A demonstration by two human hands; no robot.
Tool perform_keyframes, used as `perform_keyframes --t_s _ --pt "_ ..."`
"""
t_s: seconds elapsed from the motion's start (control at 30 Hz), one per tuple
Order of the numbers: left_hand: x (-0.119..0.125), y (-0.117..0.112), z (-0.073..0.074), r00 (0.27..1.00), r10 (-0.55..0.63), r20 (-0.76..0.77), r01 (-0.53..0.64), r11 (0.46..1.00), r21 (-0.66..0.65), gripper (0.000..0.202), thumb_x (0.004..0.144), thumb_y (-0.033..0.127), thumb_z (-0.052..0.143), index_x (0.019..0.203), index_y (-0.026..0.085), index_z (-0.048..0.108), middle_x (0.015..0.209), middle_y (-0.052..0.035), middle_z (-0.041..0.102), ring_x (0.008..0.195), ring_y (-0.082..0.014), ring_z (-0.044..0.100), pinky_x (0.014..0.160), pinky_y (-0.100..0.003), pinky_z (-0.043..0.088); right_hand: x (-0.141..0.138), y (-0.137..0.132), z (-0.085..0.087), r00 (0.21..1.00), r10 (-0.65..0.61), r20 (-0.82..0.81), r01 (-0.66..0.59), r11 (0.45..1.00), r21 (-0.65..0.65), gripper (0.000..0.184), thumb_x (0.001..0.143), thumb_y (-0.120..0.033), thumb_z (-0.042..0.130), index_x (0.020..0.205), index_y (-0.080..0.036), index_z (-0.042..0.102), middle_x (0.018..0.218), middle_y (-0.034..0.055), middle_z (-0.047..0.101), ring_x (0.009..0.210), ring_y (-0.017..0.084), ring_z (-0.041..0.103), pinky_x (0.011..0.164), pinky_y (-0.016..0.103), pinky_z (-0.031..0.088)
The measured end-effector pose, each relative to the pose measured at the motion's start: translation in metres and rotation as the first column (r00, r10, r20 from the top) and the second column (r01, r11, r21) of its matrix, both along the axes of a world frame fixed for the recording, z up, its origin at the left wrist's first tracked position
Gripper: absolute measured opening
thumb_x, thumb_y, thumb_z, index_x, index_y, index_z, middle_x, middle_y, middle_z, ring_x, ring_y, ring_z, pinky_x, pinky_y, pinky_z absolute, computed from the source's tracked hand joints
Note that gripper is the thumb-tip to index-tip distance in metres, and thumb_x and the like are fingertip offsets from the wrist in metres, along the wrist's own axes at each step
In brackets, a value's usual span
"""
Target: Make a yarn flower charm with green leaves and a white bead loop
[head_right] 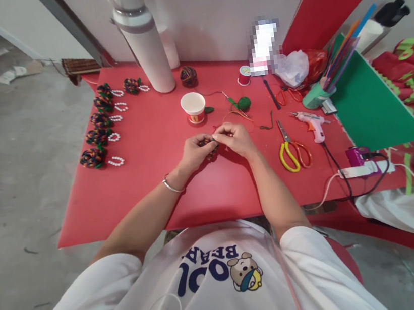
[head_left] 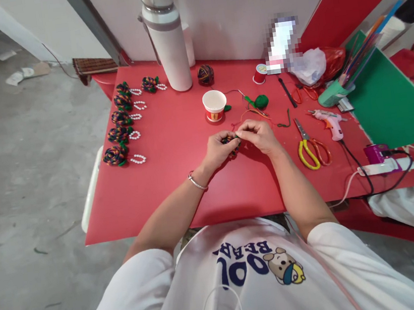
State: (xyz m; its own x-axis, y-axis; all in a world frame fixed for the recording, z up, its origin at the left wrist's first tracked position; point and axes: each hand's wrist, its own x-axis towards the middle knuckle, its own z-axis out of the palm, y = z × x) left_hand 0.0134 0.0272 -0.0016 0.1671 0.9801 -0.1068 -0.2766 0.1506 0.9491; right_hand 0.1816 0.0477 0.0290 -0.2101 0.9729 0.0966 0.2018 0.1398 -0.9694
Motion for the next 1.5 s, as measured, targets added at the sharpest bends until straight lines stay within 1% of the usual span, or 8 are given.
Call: perform_keyframes --t_s 0.27,0.47,0.6,0.73,0.83,0.93,1.03,1.5 --pt "0.002 -0.001 0.001 0.997 0.072 -0.005 -0.071 0.996 0.045 0.033 0.065 0.038 0.093 0.079 0.015 0.073 0.058 0.0033 0.062 0.045 -0.0082 0.055 0.041 -0.021 0.044 0.001 0.004 -0.006 0.991 -0.044 -0.123 0.017 0.977 -0.214 0.029 0.071 -0.048 0.081 0.069 -0.022 0.069 0.057 -0.0050 0.052 0.054 0.010 0.040 0.049 0.024 0.026" --pt "-0.001 0.001 -0.001 0.994 0.102 -0.024 -0.100 0.991 0.091 0.030 0.066 0.037 0.092 0.078 0.016 0.075 0.064 0.0019 0.065 0.049 -0.0087 0.058 0.043 -0.021 0.049 0.004 0.006 -0.010 0.991 -0.070 -0.114 0.037 0.962 -0.270 0.034 0.070 -0.051 0.087 0.068 -0.022 0.069 0.058 -0.0045 0.053 0.053 0.009 0.042 0.047 0.022 0.025" --pt "-0.001 0.001 -0.001 0.995 0.104 -0.013 -0.102 0.991 0.092 0.031 0.064 0.038 0.093 0.077 0.016 0.074 0.066 0.0009 0.067 0.052 -0.0105 0.062 0.045 -0.021 0.049 0.006 0.008 -0.008 0.996 -0.058 -0.067 0.041 0.972 -0.230 0.043 0.077 -0.063 0.085 0.072 -0.022 0.073 0.062 -0.0022 0.058 0.057 0.011 0.049 0.049 0.023 0.031" --pt "-0.001 0.000 0.000 0.992 0.128 -0.021 -0.126 0.988 0.085 0.029 0.065 0.037 0.093 0.076 0.017 0.074 0.069 0.0002 0.068 0.054 -0.0112 0.065 0.046 -0.020 0.049 0.026 -0.001 -0.001 0.984 -0.144 0.106 0.146 0.989 -0.020 0.044 0.088 -0.067 0.074 0.086 -0.023 0.079 0.077 0.0025 0.073 0.071 0.018 0.063 0.065 0.029 0.049" --pt "-0.001 0.001 0.000 0.990 0.139 -0.026 -0.136 0.987 0.090 0.024 0.067 0.032 0.091 0.076 0.017 0.075 0.073 -0.0003 0.069 0.056 -0.0109 0.065 0.047 -0.020 0.049 0.060 -0.025 0.001 0.854 -0.373 0.363 0.317 0.926 0.204 0.032 0.096 -0.051 0.066 0.101 -0.023 0.081 0.099 0.0074 0.080 0.091 0.025 0.071 0.089 0.039 0.056" --pt "-0.001 0.001 0.000 0.992 0.124 -0.021 -0.121 0.986 0.111 0.021 0.068 0.030 0.091 0.076 0.017 0.077 0.075 -0.0009 0.069 0.055 -0.0104 0.065 0.047 -0.021 0.049 0.101 -0.059 -0.002 0.463 -0.573 0.676 0.468 0.806 0.363 0.035 0.098 -0.035 0.058 0.117 -0.017 0.080 0.117 0.0189 0.078 0.112 0.033 0.070 0.103 0.047 0.051" --pt "0.000 0.000 0.000 0.994 0.109 -0.002 -0.108 0.986 0.131 0.023 0.067 0.033 0.092 0.076 0.017 0.078 0.080 -0.0029 0.071 0.054 -0.0098 0.063 0.045 -0.022 0.047 0.133 -0.088 -0.005 0.190 -0.506 0.842 0.530 0.774 0.346 0.044 0.099 -0.035 0.058 0.134 -0.015 0.076 0.128 0.0239 0.074 0.120 0.037 0.067 0.100 0.048 0.051" --pt "-0.016 -0.003 -0.004 0.972 -0.133 0.196 0.133 0.991 0.009 0.046 0.058 0.044 0.104 0.086 0.016 0.081 0.072 -0.0001 0.072 0.059 -0.0096 0.065 0.056 -0.022 0.053 0.154 -0.094 0.015 0.049 -0.163 0.985 0.424 0.897 0.128 0.065 0.091 -0.029 0.066 0.154 -0.017 0.062 0.117 0.0209 0.080 0.102 0.034 0.076 0.081 0.037 0.051"
